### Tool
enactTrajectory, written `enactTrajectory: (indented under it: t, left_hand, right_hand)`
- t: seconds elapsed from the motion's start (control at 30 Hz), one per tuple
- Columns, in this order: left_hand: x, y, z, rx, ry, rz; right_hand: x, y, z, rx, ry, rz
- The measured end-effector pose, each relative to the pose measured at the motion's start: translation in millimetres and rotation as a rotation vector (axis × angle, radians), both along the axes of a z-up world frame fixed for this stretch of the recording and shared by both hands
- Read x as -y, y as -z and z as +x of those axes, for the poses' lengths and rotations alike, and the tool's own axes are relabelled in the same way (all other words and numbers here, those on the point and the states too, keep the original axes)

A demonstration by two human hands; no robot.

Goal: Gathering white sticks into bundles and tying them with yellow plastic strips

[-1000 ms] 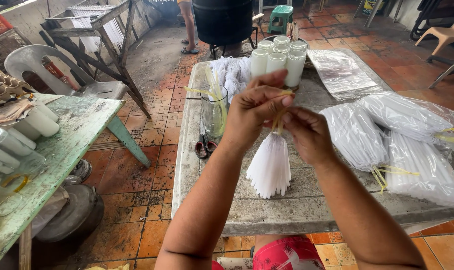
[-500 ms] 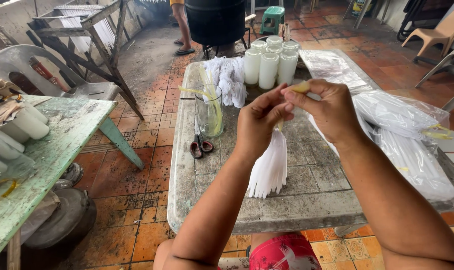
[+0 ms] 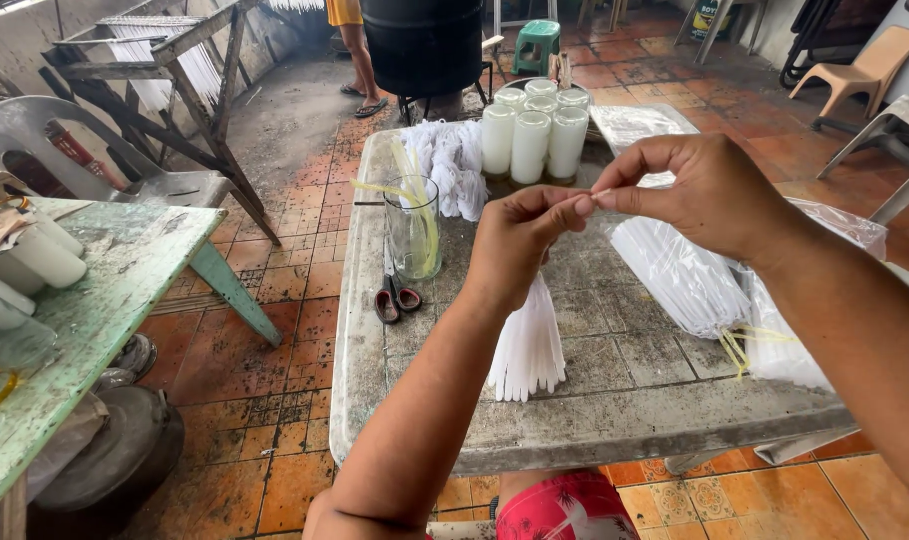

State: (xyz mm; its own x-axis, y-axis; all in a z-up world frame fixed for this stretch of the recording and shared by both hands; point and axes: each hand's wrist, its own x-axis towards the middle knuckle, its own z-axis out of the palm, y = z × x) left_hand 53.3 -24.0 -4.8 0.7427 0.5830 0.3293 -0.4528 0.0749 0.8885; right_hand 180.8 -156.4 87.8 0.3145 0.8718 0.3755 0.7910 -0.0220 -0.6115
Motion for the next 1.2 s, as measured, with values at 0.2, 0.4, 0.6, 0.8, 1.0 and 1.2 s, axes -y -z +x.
enactTrajectory:
  t: [0.2, 0.4, 0.6, 0.8, 1.0, 1.2]
  left_hand:
    - [-9, 6, 8, 0.143, 0.058, 0.022]
    - [-9, 1, 4, 0.117, 0.084, 0.083]
    - [3, -2, 6, 0.079, 0.079, 0.107]
    - [12, 1, 9, 0.146, -0.284, 0.411]
    - [12, -12, 2, 0.049, -0.358, 0.727]
    - [-7, -10, 5, 0.122, -0.033, 0.611]
  right_hand:
    - [10, -4, 1, 0.247, -0.042, -0.018]
    - [10, 9, 11, 0.922, -0.1, 0.354]
    - [15, -12, 17, 1.223, -0.122, 0.387]
    - [16, -1, 27, 1.225, -0.07, 0.26]
    - [23, 26, 29, 1.044, -0.023, 0.317]
    - [12, 69, 6, -0.636, -0.09, 0.231]
